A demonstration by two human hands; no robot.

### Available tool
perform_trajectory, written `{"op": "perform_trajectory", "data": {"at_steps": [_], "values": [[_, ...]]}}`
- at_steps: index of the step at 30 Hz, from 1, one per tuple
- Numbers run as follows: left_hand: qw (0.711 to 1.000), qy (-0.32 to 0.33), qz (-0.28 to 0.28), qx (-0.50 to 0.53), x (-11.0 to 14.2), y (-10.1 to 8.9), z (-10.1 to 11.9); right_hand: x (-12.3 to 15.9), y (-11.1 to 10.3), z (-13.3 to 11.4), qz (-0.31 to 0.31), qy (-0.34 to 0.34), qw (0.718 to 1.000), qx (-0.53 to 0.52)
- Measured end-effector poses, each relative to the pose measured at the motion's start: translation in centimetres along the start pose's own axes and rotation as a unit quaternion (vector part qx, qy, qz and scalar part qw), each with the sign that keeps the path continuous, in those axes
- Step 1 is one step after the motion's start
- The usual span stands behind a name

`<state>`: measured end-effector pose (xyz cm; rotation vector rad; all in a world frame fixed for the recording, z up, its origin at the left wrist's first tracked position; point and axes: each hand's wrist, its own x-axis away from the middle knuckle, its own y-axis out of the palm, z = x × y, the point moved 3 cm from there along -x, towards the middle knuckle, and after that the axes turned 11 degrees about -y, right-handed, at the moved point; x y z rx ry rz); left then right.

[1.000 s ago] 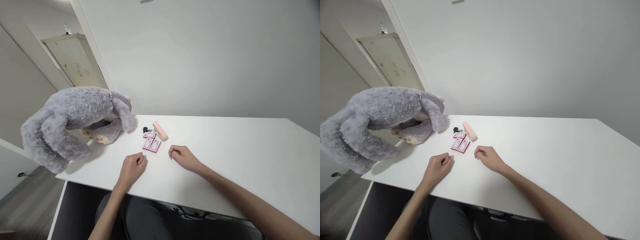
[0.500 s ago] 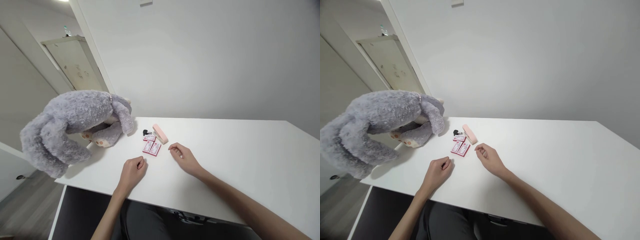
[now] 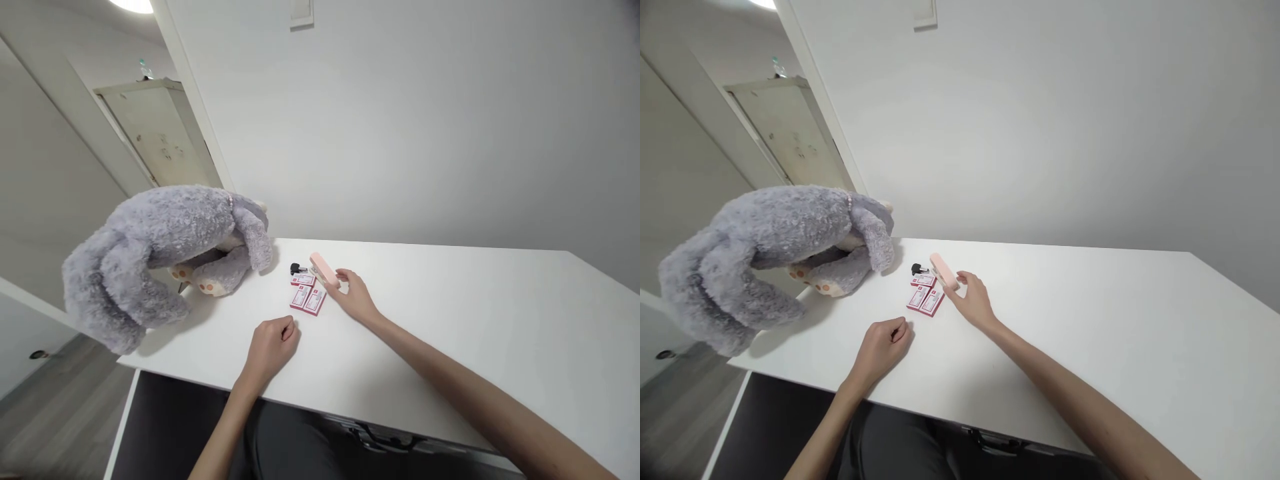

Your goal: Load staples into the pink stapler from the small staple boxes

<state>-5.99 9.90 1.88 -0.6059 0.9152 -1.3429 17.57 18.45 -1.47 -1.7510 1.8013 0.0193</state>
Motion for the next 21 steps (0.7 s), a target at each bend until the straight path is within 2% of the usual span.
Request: {"op": "perform_trajectory", "data": {"at_steps": [5,9,13,18,21], "values": [[1.0,0.0,0.0,0.003,0.0,-0.1,0.2,-2.9,1.6,-0.3,-0.017,-0.006,0.998,0.067],[1.0,-0.007,0.001,0.009,0.0,0.0,0.1,-2.8,0.9,0.0,-0.027,-0.008,0.997,0.068],[1.0,-0.012,0.003,0.007,0.0,0.1,0.0,-1.2,-1.6,0.8,-0.017,0.004,0.998,0.06],[1.0,-0.016,0.005,0.003,0.0,0.0,0.1,1.9,-6.4,1.2,-0.016,0.021,0.998,0.051],[1.0,-0.016,0.002,0.006,-0.1,0.0,0.2,3.8,-9.0,1.0,-0.047,0.025,0.999,0.007]]}}
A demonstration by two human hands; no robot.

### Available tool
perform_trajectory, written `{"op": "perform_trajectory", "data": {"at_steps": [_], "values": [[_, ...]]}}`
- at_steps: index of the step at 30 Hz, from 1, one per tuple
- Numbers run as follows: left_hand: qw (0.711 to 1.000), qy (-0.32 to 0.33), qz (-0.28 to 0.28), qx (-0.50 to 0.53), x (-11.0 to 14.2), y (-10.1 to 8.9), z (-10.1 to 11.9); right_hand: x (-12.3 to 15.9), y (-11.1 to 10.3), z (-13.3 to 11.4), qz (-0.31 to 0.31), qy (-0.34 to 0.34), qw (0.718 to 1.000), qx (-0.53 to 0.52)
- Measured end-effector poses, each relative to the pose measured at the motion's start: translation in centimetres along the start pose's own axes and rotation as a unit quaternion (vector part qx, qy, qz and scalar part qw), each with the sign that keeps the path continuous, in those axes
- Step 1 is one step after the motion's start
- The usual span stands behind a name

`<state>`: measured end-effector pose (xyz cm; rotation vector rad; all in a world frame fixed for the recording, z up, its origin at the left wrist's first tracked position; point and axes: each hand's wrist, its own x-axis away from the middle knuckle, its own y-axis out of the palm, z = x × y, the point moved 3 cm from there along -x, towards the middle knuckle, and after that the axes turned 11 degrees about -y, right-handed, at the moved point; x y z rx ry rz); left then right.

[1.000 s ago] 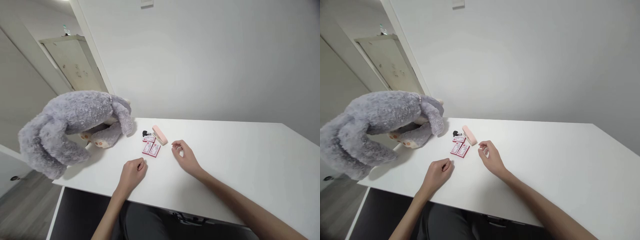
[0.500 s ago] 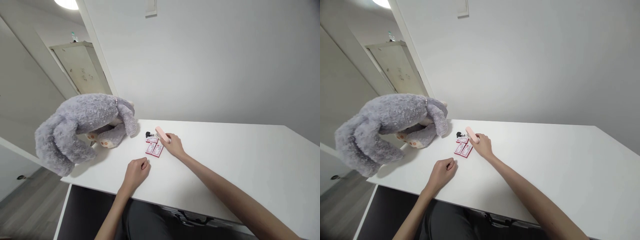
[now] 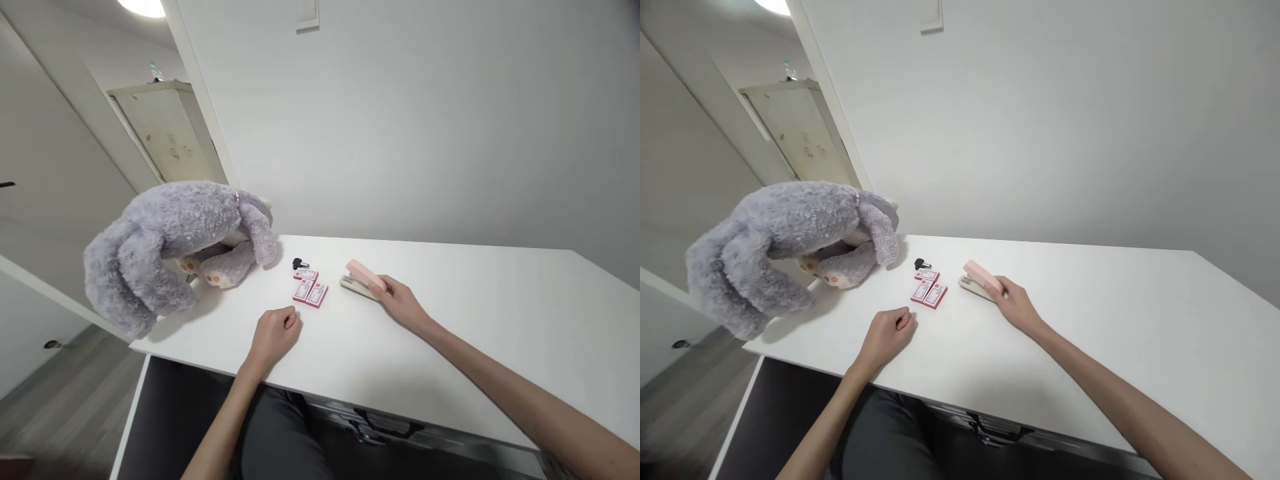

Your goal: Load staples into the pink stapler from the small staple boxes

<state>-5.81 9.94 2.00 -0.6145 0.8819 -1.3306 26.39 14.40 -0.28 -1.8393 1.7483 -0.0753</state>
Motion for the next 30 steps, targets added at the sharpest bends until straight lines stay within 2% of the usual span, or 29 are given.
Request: {"op": "perform_trajectory", "data": {"at_steps": [5,11,17,24,30], "values": [[1.0,-0.003,0.0,0.004,0.0,0.0,0.0,1.6,-1.8,-0.2,-0.078,0.014,0.985,-0.154],[1.0,-0.001,0.001,0.008,0.0,0.1,0.0,1.2,-1.8,-0.2,-0.095,0.022,0.961,-0.258],[1.0,-0.003,0.0,0.006,-0.1,0.2,0.0,1.2,-1.9,-0.6,-0.093,0.017,0.949,-0.302],[1.0,-0.005,-0.004,0.006,-0.3,0.3,0.0,1.4,-2.1,0.1,-0.099,0.026,0.936,-0.338],[0.999,-0.027,0.034,0.026,-0.6,0.0,0.3,2.0,-2.1,-0.2,-0.116,0.037,0.926,-0.358]]}}
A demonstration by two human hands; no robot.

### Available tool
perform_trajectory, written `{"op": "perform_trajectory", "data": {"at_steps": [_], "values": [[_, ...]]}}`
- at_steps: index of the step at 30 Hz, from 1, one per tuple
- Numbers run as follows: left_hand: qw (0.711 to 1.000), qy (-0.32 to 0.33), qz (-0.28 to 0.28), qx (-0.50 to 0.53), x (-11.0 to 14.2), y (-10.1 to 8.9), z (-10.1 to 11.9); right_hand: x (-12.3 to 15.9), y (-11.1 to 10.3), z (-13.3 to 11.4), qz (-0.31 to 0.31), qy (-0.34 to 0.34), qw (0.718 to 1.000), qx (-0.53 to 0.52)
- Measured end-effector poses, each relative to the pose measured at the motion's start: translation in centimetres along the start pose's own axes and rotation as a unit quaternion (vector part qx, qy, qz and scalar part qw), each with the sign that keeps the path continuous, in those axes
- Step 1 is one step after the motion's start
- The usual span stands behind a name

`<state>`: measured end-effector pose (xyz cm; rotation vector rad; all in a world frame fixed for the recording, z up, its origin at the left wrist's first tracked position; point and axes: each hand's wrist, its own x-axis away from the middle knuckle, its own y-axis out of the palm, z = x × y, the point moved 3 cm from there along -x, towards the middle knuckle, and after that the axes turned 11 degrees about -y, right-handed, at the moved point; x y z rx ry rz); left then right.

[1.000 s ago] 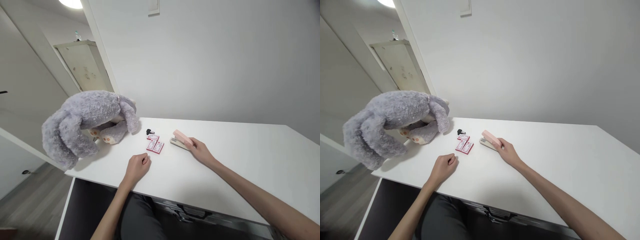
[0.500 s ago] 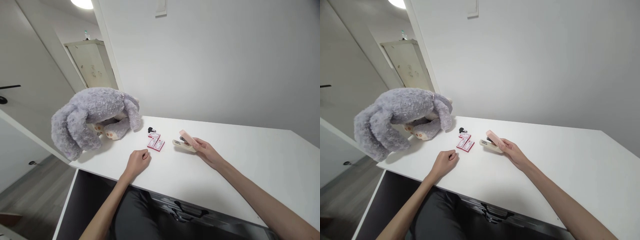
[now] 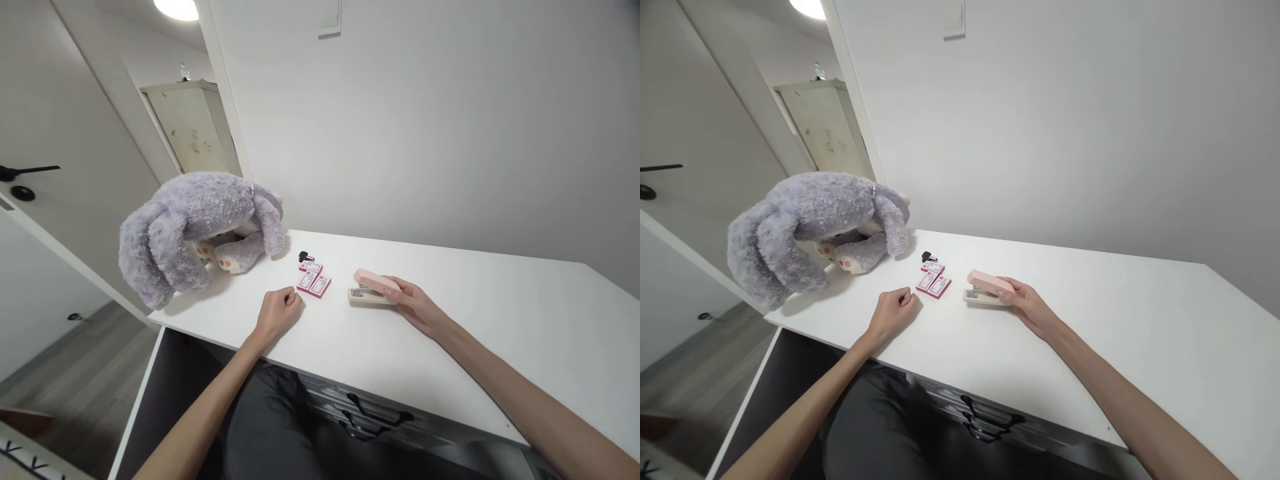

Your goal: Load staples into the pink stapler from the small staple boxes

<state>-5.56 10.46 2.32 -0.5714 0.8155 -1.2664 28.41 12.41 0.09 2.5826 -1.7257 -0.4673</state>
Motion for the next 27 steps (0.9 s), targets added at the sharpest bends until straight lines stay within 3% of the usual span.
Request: {"op": "perform_trajectory", "data": {"at_steps": [3,6,13,16,22,27], "values": [[1.0,0.019,0.0,-0.002,0.0,0.3,1.4,0.1,0.2,-0.1,-0.008,0.0,1.0,-0.001],[0.996,0.069,-0.051,0.014,0.1,1.5,3.8,0.2,0.2,-0.1,0.003,0.001,1.0,0.001],[0.971,0.107,-0.135,0.168,-0.3,4.9,8.4,0.3,0.5,-0.1,0.003,0.007,1.0,-0.004],[0.965,0.102,-0.139,0.197,-0.3,5.7,9.1,0.3,0.6,-0.1,0.0,0.0,1.0,0.01],[0.964,0.026,-0.123,0.236,-0.4,7.0,9.0,0.2,0.7,-0.3,0.005,-0.016,0.994,0.111],[0.955,-0.009,-0.17,0.244,-0.3,7.7,9.1,0.2,1.2,-0.5,0.024,-0.003,0.977,0.211]]}}
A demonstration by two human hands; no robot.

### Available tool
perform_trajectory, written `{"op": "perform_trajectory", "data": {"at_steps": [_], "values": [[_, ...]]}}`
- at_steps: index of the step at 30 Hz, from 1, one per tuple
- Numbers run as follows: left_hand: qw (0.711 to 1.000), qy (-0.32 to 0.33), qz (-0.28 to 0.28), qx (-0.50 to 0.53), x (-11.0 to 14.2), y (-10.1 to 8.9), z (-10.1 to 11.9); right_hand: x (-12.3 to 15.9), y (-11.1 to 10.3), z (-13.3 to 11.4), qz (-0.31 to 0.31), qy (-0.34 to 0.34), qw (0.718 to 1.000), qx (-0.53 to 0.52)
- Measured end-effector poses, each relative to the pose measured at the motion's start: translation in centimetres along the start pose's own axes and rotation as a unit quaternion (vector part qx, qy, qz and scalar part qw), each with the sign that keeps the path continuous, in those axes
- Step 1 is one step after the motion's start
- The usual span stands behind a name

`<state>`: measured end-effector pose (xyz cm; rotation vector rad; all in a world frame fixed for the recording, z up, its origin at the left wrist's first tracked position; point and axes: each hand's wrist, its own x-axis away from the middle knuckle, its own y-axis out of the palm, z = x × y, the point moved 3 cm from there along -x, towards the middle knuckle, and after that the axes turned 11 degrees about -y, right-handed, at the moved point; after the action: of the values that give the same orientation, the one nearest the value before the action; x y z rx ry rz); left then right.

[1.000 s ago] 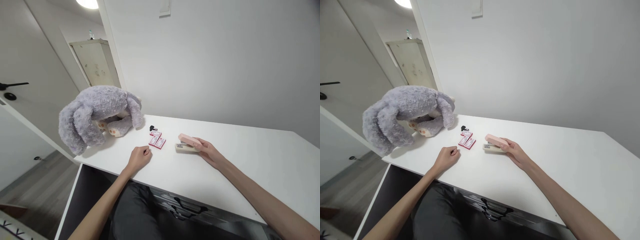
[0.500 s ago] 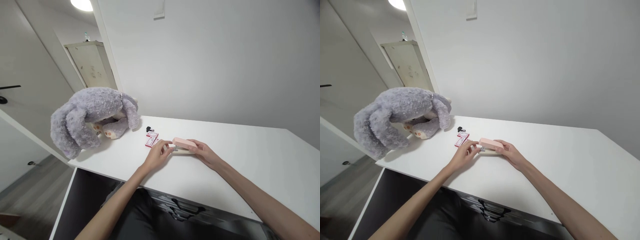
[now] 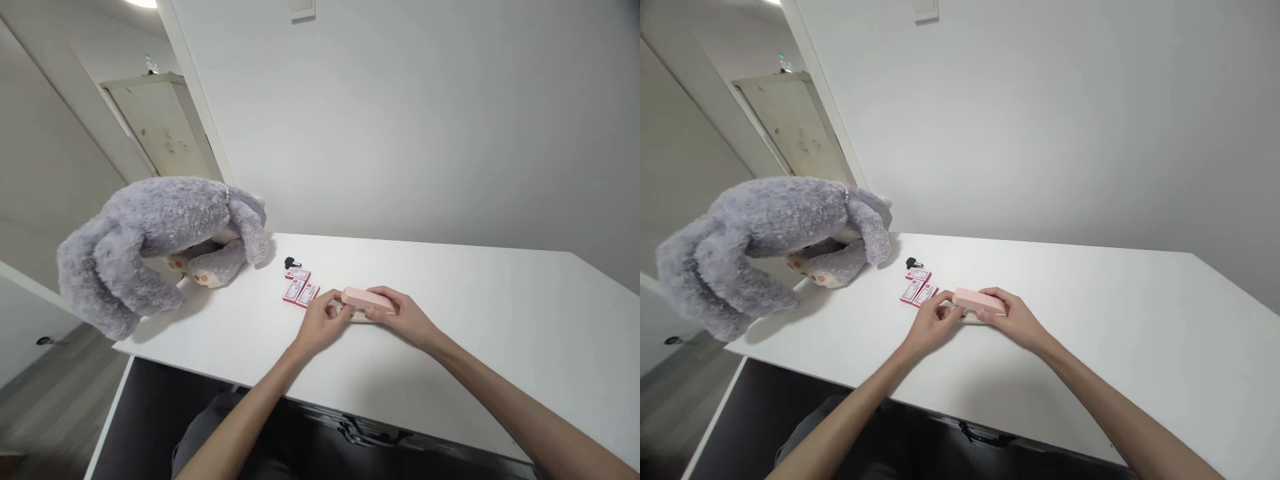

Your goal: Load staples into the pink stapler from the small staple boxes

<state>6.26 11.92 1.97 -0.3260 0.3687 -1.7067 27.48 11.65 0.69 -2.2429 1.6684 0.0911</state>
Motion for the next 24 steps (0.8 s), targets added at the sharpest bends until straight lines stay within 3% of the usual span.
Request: {"op": "perform_trajectory", "data": {"at_steps": [9,24], "values": [[0.999,0.002,-0.018,-0.028,0.5,0.2,0.2,0.2,1.4,-0.5,-0.018,-0.018,0.999,0.036],[0.999,0.01,-0.025,-0.036,0.4,0.1,-0.8,-0.2,1.0,0.1,-0.029,-0.003,0.999,0.011]]}}
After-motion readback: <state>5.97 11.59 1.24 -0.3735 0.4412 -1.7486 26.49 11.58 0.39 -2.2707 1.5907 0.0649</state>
